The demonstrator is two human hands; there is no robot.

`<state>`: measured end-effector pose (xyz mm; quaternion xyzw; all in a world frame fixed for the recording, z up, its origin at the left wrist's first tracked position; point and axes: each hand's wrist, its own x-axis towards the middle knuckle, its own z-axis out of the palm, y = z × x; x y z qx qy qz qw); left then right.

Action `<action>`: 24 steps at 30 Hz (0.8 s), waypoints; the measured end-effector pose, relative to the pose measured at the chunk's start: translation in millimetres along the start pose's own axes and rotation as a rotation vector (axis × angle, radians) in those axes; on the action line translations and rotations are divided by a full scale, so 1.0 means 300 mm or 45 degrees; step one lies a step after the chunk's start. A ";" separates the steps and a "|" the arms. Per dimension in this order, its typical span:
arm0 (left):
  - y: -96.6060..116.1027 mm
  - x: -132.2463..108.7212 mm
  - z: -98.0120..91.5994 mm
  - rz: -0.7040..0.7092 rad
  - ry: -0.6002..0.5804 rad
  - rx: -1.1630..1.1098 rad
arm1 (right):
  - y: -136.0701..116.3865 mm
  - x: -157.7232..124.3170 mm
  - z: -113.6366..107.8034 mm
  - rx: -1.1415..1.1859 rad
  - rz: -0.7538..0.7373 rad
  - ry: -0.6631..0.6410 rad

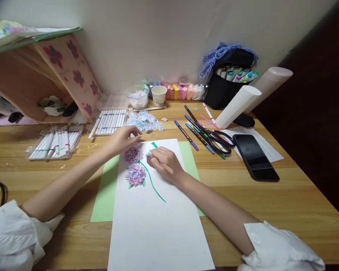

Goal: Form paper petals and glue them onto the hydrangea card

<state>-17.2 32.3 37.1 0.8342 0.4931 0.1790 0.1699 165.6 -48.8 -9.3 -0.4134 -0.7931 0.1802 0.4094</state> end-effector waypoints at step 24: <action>0.007 -0.051 -0.003 0.197 0.244 0.282 | 0.001 -0.010 -0.018 0.216 -0.134 0.310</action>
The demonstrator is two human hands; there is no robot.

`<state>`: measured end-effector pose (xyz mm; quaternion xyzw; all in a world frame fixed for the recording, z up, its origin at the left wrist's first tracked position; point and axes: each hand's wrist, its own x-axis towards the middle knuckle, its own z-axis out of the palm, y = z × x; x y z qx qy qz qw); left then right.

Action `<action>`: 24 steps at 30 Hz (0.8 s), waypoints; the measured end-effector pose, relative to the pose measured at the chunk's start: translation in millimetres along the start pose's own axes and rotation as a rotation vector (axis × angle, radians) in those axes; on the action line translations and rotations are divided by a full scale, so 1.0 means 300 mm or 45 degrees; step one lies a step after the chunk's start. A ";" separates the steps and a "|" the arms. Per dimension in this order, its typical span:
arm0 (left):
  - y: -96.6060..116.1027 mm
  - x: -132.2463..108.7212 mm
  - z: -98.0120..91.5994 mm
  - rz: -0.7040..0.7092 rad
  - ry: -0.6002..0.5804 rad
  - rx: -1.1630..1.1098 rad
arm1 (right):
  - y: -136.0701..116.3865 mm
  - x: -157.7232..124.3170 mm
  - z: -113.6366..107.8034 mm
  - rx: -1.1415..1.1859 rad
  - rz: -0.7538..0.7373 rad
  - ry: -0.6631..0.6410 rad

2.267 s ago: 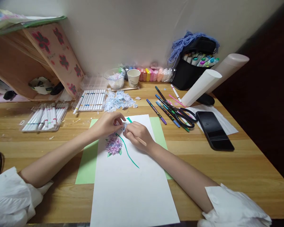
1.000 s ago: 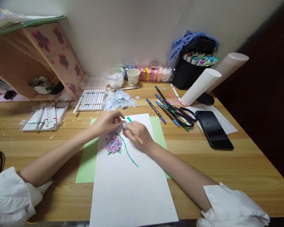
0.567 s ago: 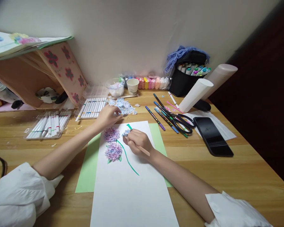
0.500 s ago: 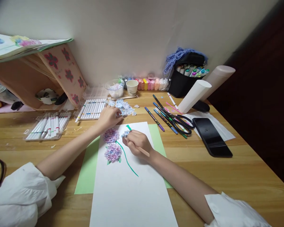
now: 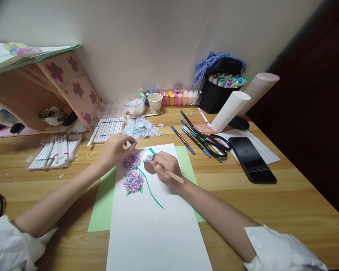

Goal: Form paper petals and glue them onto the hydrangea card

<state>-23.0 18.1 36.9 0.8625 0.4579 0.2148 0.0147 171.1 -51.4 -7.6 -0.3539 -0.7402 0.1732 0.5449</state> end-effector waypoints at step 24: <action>0.136 -0.120 -0.003 -0.029 -0.294 0.009 | -0.016 0.007 -0.001 -0.050 -0.175 -0.124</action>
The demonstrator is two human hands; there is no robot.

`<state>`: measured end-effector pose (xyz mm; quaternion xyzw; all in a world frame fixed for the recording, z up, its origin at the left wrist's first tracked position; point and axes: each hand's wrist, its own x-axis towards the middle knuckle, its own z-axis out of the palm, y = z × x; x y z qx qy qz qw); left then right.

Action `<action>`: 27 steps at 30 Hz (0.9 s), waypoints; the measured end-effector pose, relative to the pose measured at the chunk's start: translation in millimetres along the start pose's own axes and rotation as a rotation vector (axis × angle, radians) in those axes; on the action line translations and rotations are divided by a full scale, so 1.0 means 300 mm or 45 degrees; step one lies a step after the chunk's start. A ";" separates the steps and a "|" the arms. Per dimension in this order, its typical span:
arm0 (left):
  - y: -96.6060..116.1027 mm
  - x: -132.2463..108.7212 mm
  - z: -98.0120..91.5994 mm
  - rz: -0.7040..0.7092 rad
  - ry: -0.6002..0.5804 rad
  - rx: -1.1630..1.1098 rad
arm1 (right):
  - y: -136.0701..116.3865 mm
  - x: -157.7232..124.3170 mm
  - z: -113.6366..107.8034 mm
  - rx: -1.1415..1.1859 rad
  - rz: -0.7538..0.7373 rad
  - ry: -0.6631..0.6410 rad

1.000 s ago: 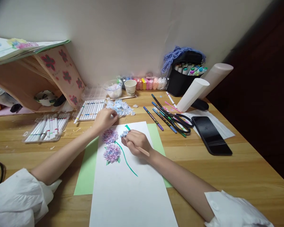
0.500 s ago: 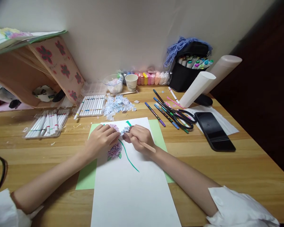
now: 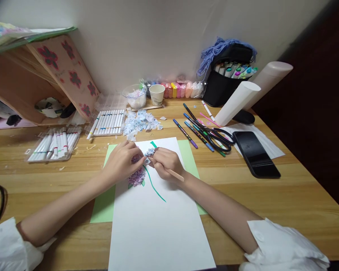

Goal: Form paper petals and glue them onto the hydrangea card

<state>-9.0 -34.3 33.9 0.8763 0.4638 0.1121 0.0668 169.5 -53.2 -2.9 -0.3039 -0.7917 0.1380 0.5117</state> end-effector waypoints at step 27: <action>-0.002 0.019 0.026 -0.066 0.092 -0.151 | 0.011 -0.001 0.005 0.016 0.099 -0.182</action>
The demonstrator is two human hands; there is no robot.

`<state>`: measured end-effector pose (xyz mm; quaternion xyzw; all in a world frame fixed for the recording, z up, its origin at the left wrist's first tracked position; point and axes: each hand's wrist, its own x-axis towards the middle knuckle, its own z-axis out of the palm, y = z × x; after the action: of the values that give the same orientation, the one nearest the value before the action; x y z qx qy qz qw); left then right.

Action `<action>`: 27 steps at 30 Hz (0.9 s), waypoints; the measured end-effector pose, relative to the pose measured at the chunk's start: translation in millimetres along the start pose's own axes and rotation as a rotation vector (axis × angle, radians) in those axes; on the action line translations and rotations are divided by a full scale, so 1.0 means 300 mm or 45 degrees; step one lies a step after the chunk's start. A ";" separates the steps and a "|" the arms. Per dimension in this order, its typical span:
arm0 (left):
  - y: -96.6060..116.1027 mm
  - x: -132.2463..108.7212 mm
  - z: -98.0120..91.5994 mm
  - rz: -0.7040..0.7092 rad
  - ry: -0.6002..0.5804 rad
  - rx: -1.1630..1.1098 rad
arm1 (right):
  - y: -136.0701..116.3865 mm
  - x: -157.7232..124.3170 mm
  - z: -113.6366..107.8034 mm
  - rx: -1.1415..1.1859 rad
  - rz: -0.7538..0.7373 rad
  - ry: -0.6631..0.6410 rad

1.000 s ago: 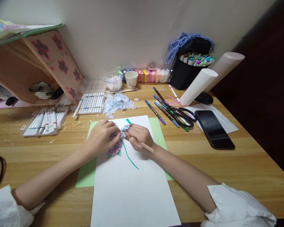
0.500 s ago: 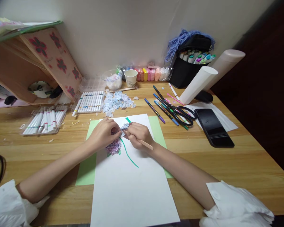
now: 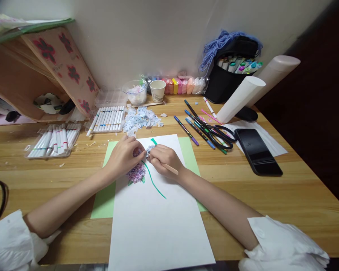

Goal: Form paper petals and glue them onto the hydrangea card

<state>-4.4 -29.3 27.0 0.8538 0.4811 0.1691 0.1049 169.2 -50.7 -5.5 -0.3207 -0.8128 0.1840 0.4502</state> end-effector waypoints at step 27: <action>-0.010 0.008 -0.004 0.011 0.055 0.043 | -0.002 0.006 0.006 0.000 0.370 -0.101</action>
<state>-6.2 -25.8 27.3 0.8537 0.4823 0.1796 0.0792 166.6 -50.0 -4.9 -0.4276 -0.7750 0.2598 0.3861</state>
